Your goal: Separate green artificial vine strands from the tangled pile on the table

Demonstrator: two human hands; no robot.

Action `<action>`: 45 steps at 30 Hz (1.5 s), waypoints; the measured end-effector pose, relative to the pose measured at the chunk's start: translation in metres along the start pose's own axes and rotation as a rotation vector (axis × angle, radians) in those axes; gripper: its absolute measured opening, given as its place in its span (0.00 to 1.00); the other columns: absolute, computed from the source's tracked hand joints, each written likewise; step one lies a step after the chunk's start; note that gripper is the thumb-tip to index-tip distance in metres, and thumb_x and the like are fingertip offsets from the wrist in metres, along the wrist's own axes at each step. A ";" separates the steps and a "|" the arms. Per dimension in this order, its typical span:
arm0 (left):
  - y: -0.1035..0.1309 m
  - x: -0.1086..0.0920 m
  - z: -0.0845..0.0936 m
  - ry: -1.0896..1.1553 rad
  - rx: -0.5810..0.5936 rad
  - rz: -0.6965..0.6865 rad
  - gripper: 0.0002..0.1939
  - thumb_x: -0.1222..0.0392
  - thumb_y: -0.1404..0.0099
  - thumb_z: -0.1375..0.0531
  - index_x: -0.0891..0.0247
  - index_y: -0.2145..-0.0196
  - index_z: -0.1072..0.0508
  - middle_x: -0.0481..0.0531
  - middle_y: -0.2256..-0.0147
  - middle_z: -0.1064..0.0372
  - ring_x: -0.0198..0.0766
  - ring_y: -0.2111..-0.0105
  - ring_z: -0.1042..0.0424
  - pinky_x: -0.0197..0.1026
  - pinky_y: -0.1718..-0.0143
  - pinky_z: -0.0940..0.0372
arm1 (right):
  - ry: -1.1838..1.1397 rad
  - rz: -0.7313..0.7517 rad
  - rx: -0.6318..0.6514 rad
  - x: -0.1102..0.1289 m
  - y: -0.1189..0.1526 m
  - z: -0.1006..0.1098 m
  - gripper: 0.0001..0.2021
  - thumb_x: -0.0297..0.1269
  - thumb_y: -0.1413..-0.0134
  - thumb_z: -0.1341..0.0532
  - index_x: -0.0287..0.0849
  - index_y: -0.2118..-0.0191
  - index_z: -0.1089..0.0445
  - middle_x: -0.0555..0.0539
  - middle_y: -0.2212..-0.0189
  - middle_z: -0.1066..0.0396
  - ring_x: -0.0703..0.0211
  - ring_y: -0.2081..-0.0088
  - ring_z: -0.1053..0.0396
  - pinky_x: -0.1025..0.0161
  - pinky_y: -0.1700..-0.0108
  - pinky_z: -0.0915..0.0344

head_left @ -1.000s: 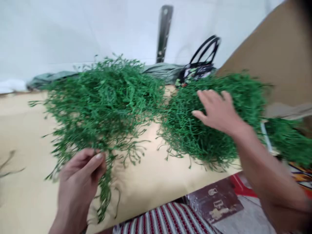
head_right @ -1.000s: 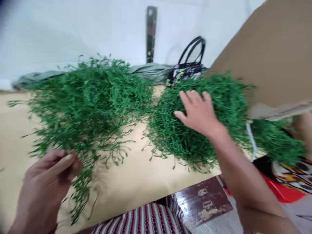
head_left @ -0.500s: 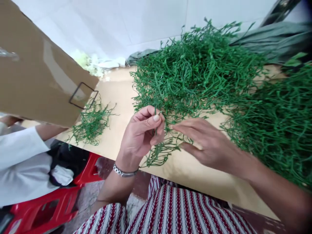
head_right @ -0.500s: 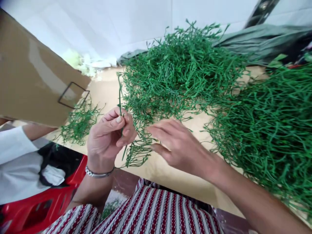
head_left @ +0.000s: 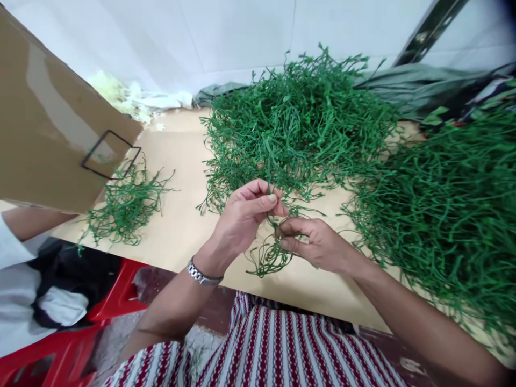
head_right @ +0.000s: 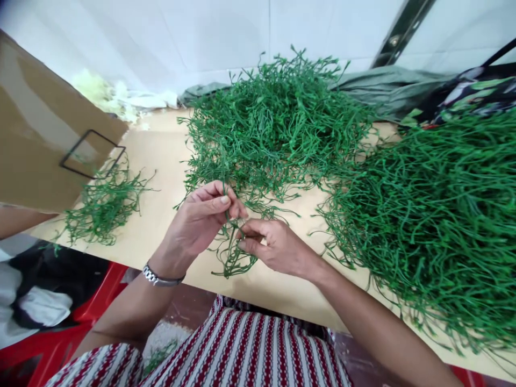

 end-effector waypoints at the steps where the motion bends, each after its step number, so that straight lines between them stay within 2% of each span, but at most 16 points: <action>1: 0.001 0.002 0.000 0.000 -0.003 0.013 0.06 0.69 0.48 0.40 0.66 0.75 0.37 0.46 0.78 0.34 0.32 0.75 0.32 0.38 0.67 0.37 | 0.014 -0.015 -0.008 -0.001 0.002 0.001 0.06 0.36 0.48 0.44 0.40 0.67 0.32 0.50 0.72 0.32 0.65 0.70 0.36 0.68 0.68 0.40; 4: 0.009 0.006 0.001 -0.073 -0.015 0.007 0.04 0.67 0.45 0.43 0.66 0.74 0.37 0.49 0.74 0.32 0.33 0.72 0.32 0.39 0.65 0.37 | 0.121 -0.047 -0.052 0.002 0.010 0.006 0.05 0.35 0.48 0.44 0.40 0.68 0.33 0.51 0.73 0.32 0.65 0.72 0.36 0.68 0.70 0.40; 6: 0.016 0.007 0.004 -0.219 -0.057 -0.042 0.02 0.66 0.43 0.45 0.66 0.72 0.37 0.51 0.72 0.32 0.34 0.69 0.31 0.39 0.63 0.36 | 0.249 -0.040 -0.092 0.007 0.014 0.008 0.05 0.34 0.47 0.45 0.41 0.69 0.34 0.52 0.75 0.32 0.65 0.73 0.36 0.68 0.71 0.41; 8: 0.024 0.010 0.008 -0.405 -0.103 -0.048 0.01 0.67 0.41 0.47 0.66 0.70 0.37 0.51 0.71 0.33 0.33 0.71 0.31 0.39 0.65 0.35 | 0.367 -0.016 -0.120 0.012 0.017 0.010 0.05 0.33 0.46 0.47 0.42 0.67 0.34 0.52 0.74 0.32 0.65 0.73 0.35 0.68 0.71 0.41; 11: 0.033 0.015 0.017 -0.588 -0.149 0.014 0.06 0.69 0.41 0.51 0.66 0.65 0.38 0.50 0.71 0.34 0.30 0.77 0.31 0.36 0.73 0.34 | 0.474 0.030 -0.131 0.014 0.019 0.007 0.05 0.34 0.45 0.48 0.44 0.65 0.35 0.52 0.73 0.31 0.64 0.74 0.33 0.67 0.72 0.41; 14: 0.042 0.014 0.033 -0.658 -0.072 0.102 0.14 0.72 0.43 0.53 0.66 0.58 0.39 0.50 0.72 0.33 0.28 0.81 0.32 0.32 0.79 0.36 | 0.520 0.070 -0.119 0.008 0.020 0.005 0.07 0.37 0.44 0.49 0.45 0.65 0.36 0.52 0.73 0.30 0.63 0.75 0.32 0.66 0.74 0.41; 16: 0.052 0.005 0.049 -0.685 -0.017 0.179 0.16 0.71 0.43 0.52 0.68 0.56 0.38 0.50 0.72 0.32 0.26 0.83 0.34 0.31 0.82 0.37 | 0.518 0.065 -0.105 0.002 0.022 0.005 0.08 0.40 0.43 0.50 0.46 0.65 0.35 0.52 0.72 0.30 0.62 0.74 0.31 0.66 0.73 0.39; 21: 0.078 -0.035 0.090 -0.902 -0.110 0.247 0.07 0.67 0.44 0.48 0.70 0.69 0.31 0.49 0.76 0.32 0.24 0.85 0.39 0.28 0.85 0.42 | 0.432 -0.008 -0.059 0.000 0.020 0.007 0.11 0.45 0.43 0.50 0.47 0.65 0.34 0.51 0.73 0.29 0.63 0.75 0.32 0.67 0.74 0.38; 25: 0.083 -0.042 0.097 -0.965 -0.078 0.225 0.08 0.62 0.43 0.44 0.69 0.74 0.28 0.49 0.78 0.32 0.25 0.83 0.40 0.29 0.83 0.43 | 0.335 -0.045 -0.022 0.011 0.012 0.002 0.10 0.42 0.43 0.48 0.45 0.68 0.33 0.51 0.74 0.30 0.63 0.75 0.33 0.67 0.74 0.38; 28: 0.075 -0.027 0.095 -0.759 -0.059 0.092 0.16 0.50 0.44 0.42 0.69 0.72 0.26 0.56 0.73 0.28 0.31 0.78 0.35 0.34 0.76 0.38 | 0.262 -0.055 -0.093 0.015 0.011 0.004 0.08 0.40 0.45 0.46 0.43 0.67 0.33 0.50 0.77 0.31 0.64 0.77 0.35 0.68 0.77 0.41; 30: 0.068 -0.011 0.092 -0.478 -0.038 -0.009 0.27 0.39 0.45 0.45 0.69 0.66 0.26 0.59 0.72 0.28 0.37 0.75 0.33 0.40 0.73 0.36 | 0.200 -0.072 -0.144 0.014 0.013 0.006 0.08 0.39 0.44 0.46 0.42 0.67 0.33 0.51 0.79 0.34 0.66 0.80 0.38 0.69 0.79 0.43; 32: 0.062 0.005 0.085 -0.317 -0.056 -0.091 0.30 0.36 0.45 0.48 0.68 0.63 0.26 0.59 0.70 0.29 0.38 0.75 0.33 0.41 0.72 0.37 | 0.130 -0.089 -0.178 0.012 0.016 0.006 0.08 0.39 0.44 0.46 0.41 0.66 0.33 0.52 0.80 0.35 0.68 0.81 0.41 0.70 0.81 0.45; 35: 0.057 0.020 0.064 -0.476 -0.095 -0.178 0.20 0.47 0.44 0.42 0.65 0.60 0.27 0.57 0.63 0.32 0.36 0.70 0.35 0.40 0.66 0.38 | 0.029 -0.099 -0.205 0.009 0.019 0.004 0.08 0.39 0.44 0.46 0.41 0.66 0.34 0.52 0.79 0.36 0.69 0.81 0.42 0.71 0.82 0.45; 38: 0.052 0.026 0.035 -0.680 -0.023 -0.197 0.12 0.58 0.46 0.38 0.62 0.62 0.26 0.55 0.61 0.33 0.38 0.61 0.36 0.42 0.58 0.40 | -0.077 -0.116 -0.204 0.007 0.021 0.002 0.09 0.40 0.44 0.46 0.40 0.67 0.35 0.53 0.80 0.38 0.70 0.81 0.42 0.72 0.81 0.44; 42: 0.043 0.031 0.013 -0.746 -0.012 -0.207 0.02 0.64 0.43 0.40 0.64 0.71 0.27 0.50 0.74 0.34 0.35 0.70 0.35 0.39 0.66 0.39 | -0.129 -0.117 -0.207 0.003 0.025 0.004 0.11 0.43 0.44 0.46 0.40 0.67 0.35 0.53 0.80 0.39 0.70 0.81 0.42 0.72 0.80 0.45; 45: 0.042 0.031 0.006 -0.824 -0.040 -0.341 0.03 0.67 0.42 0.43 0.65 0.73 0.30 0.50 0.76 0.35 0.34 0.73 0.36 0.37 0.71 0.40 | -0.132 -0.076 -0.220 -0.001 0.028 0.010 0.18 0.51 0.45 0.47 0.39 0.65 0.34 0.50 0.75 0.36 0.66 0.73 0.38 0.70 0.72 0.40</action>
Point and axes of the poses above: each hand's wrist, its own y-axis away from the middle knuckle, its own z-axis out of the back of the hand, x = y × z, the point moved 3 cm from there along -y, towards the middle knuckle
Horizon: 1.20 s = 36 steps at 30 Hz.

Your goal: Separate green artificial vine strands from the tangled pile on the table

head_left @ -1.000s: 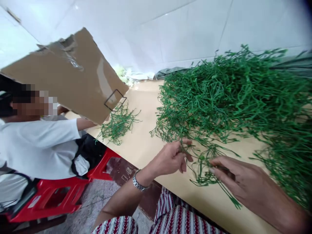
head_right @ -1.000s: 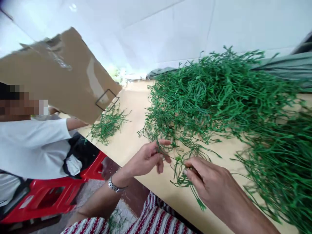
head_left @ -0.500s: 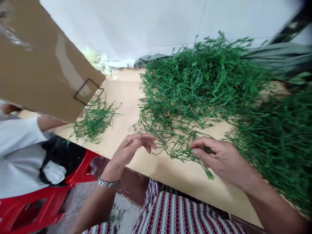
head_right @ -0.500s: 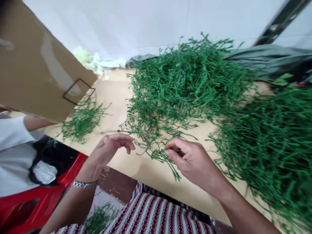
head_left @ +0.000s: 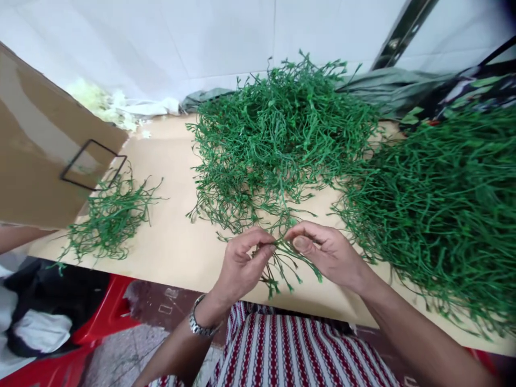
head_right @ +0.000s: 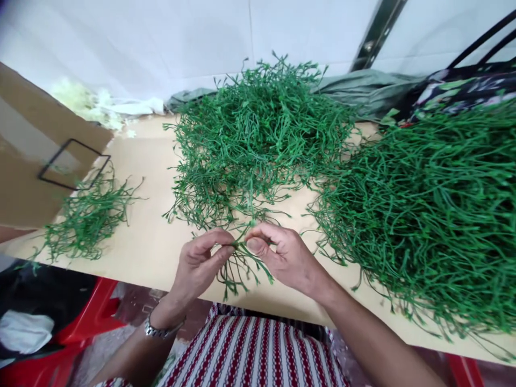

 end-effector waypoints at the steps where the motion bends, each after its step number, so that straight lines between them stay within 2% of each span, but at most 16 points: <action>1: 0.000 -0.002 -0.001 -0.046 -0.025 -0.056 0.04 0.68 0.42 0.43 0.64 0.73 0.30 0.50 0.75 0.35 0.34 0.73 0.35 0.37 0.71 0.40 | -0.016 0.008 0.003 -0.002 0.000 0.002 0.20 0.54 0.47 0.47 0.39 0.63 0.34 0.49 0.72 0.35 0.64 0.69 0.37 0.68 0.68 0.39; 4: 0.002 -0.008 -0.005 -0.222 -0.098 -0.228 0.06 0.71 0.42 0.44 0.63 0.70 0.29 0.52 0.72 0.34 0.35 0.70 0.34 0.38 0.70 0.39 | -0.146 -0.053 0.068 -0.008 0.000 0.006 0.30 0.61 0.56 0.44 0.38 0.57 0.36 0.43 0.63 0.35 0.59 0.62 0.37 0.65 0.63 0.38; 6: 0.005 -0.009 -0.009 -0.346 -0.128 -0.335 0.08 0.72 0.43 0.44 0.63 0.67 0.29 0.53 0.70 0.35 0.36 0.70 0.34 0.38 0.69 0.38 | -0.263 -0.141 0.157 -0.012 -0.001 0.003 0.32 0.61 0.59 0.42 0.38 0.55 0.37 0.45 0.66 0.35 0.62 0.66 0.37 0.66 0.67 0.38; 8: 0.007 -0.008 -0.014 -0.462 -0.137 -0.429 0.10 0.72 0.44 0.44 0.62 0.65 0.30 0.54 0.70 0.35 0.37 0.70 0.34 0.39 0.70 0.38 | -0.333 -0.204 0.230 -0.015 -0.001 -0.001 0.29 0.59 0.57 0.41 0.37 0.58 0.35 0.50 0.74 0.37 0.67 0.74 0.40 0.69 0.73 0.42; 11: 0.008 -0.005 -0.021 -0.584 -0.113 -0.545 0.13 0.72 0.44 0.45 0.61 0.62 0.32 0.56 0.69 0.33 0.38 0.70 0.34 0.40 0.70 0.38 | -0.324 -0.205 0.270 -0.017 -0.001 -0.006 0.22 0.53 0.54 0.40 0.37 0.64 0.32 0.54 0.78 0.40 0.69 0.76 0.44 0.70 0.73 0.44; 14: 0.007 -0.003 -0.026 -0.632 -0.071 -0.604 0.14 0.72 0.44 0.45 0.62 0.60 0.34 0.58 0.66 0.31 0.40 0.68 0.32 0.40 0.68 0.38 | -0.185 -0.131 0.180 -0.018 0.001 -0.003 0.16 0.47 0.49 0.42 0.37 0.66 0.31 0.52 0.76 0.36 0.67 0.73 0.40 0.69 0.70 0.42; 17: 0.003 -0.004 -0.030 -0.628 -0.016 -0.549 0.11 0.72 0.43 0.46 0.63 0.63 0.35 0.57 0.67 0.31 0.40 0.67 0.32 0.41 0.66 0.37 | 0.108 0.036 -0.004 -0.015 0.005 0.005 0.09 0.37 0.44 0.45 0.39 0.66 0.30 0.49 0.71 0.32 0.62 0.67 0.35 0.65 0.64 0.39; 21: -0.005 -0.006 -0.036 -0.538 0.115 -0.332 0.05 0.70 0.40 0.48 0.64 0.69 0.35 0.52 0.75 0.33 0.35 0.74 0.35 0.37 0.72 0.40 | 0.442 0.286 -0.185 -0.014 0.011 0.010 0.09 0.30 0.43 0.49 0.39 0.64 0.31 0.44 0.69 0.31 0.57 0.64 0.35 0.60 0.60 0.38; 24: -0.011 -0.007 -0.038 -0.488 0.217 -0.203 0.07 0.67 0.38 0.50 0.64 0.71 0.34 0.49 0.77 0.36 0.32 0.77 0.38 0.35 0.75 0.44 | 0.554 0.362 -0.204 -0.019 0.015 0.011 0.10 0.30 0.42 0.51 0.38 0.63 0.34 0.43 0.70 0.31 0.58 0.66 0.35 0.61 0.64 0.37; 27: -0.013 -0.009 -0.035 -0.498 0.364 -0.172 0.09 0.68 0.38 0.51 0.65 0.73 0.34 0.48 0.79 0.39 0.32 0.79 0.41 0.35 0.76 0.48 | 0.633 0.402 -0.130 -0.021 0.021 0.014 0.09 0.31 0.41 0.52 0.38 0.64 0.36 0.45 0.71 0.31 0.61 0.71 0.35 0.65 0.70 0.39; 31: -0.008 -0.025 -0.027 -0.535 0.652 -0.258 0.11 0.74 0.43 0.52 0.64 0.77 0.36 0.47 0.82 0.43 0.32 0.80 0.43 0.36 0.77 0.51 | 0.730 0.546 0.045 -0.007 0.040 0.015 0.11 0.27 0.44 0.53 0.41 0.73 0.37 0.51 0.82 0.38 0.65 0.82 0.44 0.66 0.80 0.51; 33: -0.004 -0.037 -0.025 -0.573 0.796 -0.321 0.11 0.76 0.48 0.53 0.63 0.79 0.38 0.46 0.83 0.45 0.33 0.81 0.45 0.38 0.77 0.52 | 0.715 0.598 0.150 0.004 0.049 0.013 0.12 0.24 0.49 0.53 0.42 0.77 0.39 0.51 0.83 0.39 0.66 0.82 0.46 0.66 0.80 0.53; 36: 0.000 -0.056 -0.021 -0.573 0.950 -0.413 0.11 0.77 0.52 0.53 0.63 0.79 0.38 0.48 0.83 0.43 0.34 0.80 0.44 0.40 0.78 0.51 | 0.673 0.592 0.294 0.018 0.060 0.013 0.12 0.21 0.55 0.53 0.42 0.78 0.39 0.50 0.80 0.35 0.66 0.80 0.43 0.65 0.78 0.51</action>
Point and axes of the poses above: each hand's wrist, its own y-axis away from the middle knuckle, its own z-axis out of the back of the hand, x = y × z, the point moved 3 cm from there along -y, towards the middle knuckle
